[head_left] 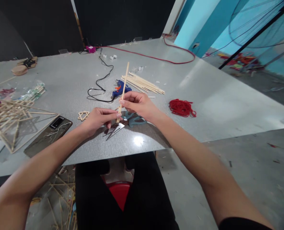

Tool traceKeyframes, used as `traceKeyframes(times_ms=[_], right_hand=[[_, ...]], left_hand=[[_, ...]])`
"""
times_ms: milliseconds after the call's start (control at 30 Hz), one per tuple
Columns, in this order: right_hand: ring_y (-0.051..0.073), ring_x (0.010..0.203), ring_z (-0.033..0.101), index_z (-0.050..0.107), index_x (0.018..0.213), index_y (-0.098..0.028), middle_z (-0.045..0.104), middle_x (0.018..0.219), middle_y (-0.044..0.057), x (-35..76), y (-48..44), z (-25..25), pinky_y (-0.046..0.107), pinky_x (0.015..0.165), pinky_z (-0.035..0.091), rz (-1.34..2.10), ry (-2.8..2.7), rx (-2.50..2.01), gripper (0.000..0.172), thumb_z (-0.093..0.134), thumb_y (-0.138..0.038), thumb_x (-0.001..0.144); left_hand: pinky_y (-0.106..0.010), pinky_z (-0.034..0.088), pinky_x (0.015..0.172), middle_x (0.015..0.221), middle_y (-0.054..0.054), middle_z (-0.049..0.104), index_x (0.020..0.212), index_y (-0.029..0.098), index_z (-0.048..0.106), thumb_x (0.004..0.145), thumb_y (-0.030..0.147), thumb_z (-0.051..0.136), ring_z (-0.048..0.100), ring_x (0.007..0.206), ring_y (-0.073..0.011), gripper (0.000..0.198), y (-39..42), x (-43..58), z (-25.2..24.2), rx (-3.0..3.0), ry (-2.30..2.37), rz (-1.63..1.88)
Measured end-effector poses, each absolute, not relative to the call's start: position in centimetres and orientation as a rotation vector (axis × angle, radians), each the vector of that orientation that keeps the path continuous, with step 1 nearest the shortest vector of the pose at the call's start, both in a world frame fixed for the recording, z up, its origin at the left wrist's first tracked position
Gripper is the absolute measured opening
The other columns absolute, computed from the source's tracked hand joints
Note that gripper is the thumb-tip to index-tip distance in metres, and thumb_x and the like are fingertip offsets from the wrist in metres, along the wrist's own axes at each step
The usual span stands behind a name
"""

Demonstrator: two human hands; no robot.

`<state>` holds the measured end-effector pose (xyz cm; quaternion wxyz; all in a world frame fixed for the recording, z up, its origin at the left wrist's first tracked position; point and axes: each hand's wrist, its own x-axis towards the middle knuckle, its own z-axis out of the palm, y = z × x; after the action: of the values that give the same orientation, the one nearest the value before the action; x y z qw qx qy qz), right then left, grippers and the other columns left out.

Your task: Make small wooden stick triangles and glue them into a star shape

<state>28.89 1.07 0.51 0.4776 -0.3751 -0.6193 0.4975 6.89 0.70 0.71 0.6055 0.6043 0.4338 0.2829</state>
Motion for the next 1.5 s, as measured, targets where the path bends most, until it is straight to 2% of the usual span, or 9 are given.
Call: traceKeyframes(times_ms=[233,567,833,1000,1233,1500], right_hand=[[0.010,0.058,0.041,0.068,0.090,-0.023,0.063,0.076,-0.003,28.92,1.16,0.40,0.029,0.052,0.033,1.214,-1.504,-0.926,0.044,0.086,-0.062,0.080],[0.013,0.069,0.056,0.069,0.091,-0.022,0.066,0.080,0.000,29.03,1.30,0.19,0.028,0.058,0.042,1.172,-1.524,-0.964,0.043,0.086,-0.061,0.081],[0.012,0.067,0.055,0.070,0.089,-0.021,0.066,0.078,0.000,28.82,1.44,0.34,0.028,0.056,0.042,1.176,-1.498,-0.979,0.046,0.091,-0.060,0.074],[0.011,0.067,0.055,0.070,0.088,-0.021,0.065,0.077,0.000,28.80,1.37,0.44,0.027,0.056,0.042,1.176,-1.496,-0.972,0.043,0.091,-0.057,0.076],[0.011,0.067,0.056,0.068,0.087,-0.020,0.064,0.074,-0.001,28.78,1.48,0.40,0.026,0.056,0.042,1.169,-1.481,-0.993,0.049,0.093,-0.059,0.071],[0.011,0.066,0.054,0.068,0.088,-0.019,0.061,0.072,-0.003,28.70,1.42,0.41,0.026,0.056,0.041,1.160,-1.487,-0.978,0.049,0.092,-0.059,0.072]], left_hand=[[-0.026,0.039,0.051,0.098,-0.011,0.082,0.094,0.020,0.088,0.078,0.049,0.092,0.049,0.051,-0.0061,0.033,0.65,6.90,0.90,1.415,0.999,0.649],[-0.027,0.036,0.049,0.094,-0.011,0.082,0.092,0.020,0.088,0.075,0.048,0.094,0.047,0.050,-0.0063,0.033,0.58,7.02,0.88,1.394,1.017,0.671],[-0.027,0.032,0.048,0.094,-0.010,0.083,0.091,0.020,0.088,0.076,0.049,0.093,0.042,0.048,-0.0052,0.033,0.50,7.06,0.94,1.413,1.008,0.691],[-0.027,0.029,0.047,0.095,-0.011,0.083,0.092,0.019,0.088,0.076,0.049,0.094,0.041,0.047,-0.0043,0.034,0.54,7.07,0.93,1.408,0.999,0.694],[-0.026,0.027,0.047,0.095,-0.011,0.083,0.094,0.018,0.088,0.075,0.050,0.094,0.041,0.047,-0.0042,0.038,0.71,7.01,0.77,1.416,1.002,0.697],[-0.026,0.027,0.047,0.092,-0.011,0.083,0.093,0.019,0.088,0.075,0.047,0.094,0.040,0.048,-0.0038,0.034,0.69,6.98,0.82,1.407,1.006,0.712]])
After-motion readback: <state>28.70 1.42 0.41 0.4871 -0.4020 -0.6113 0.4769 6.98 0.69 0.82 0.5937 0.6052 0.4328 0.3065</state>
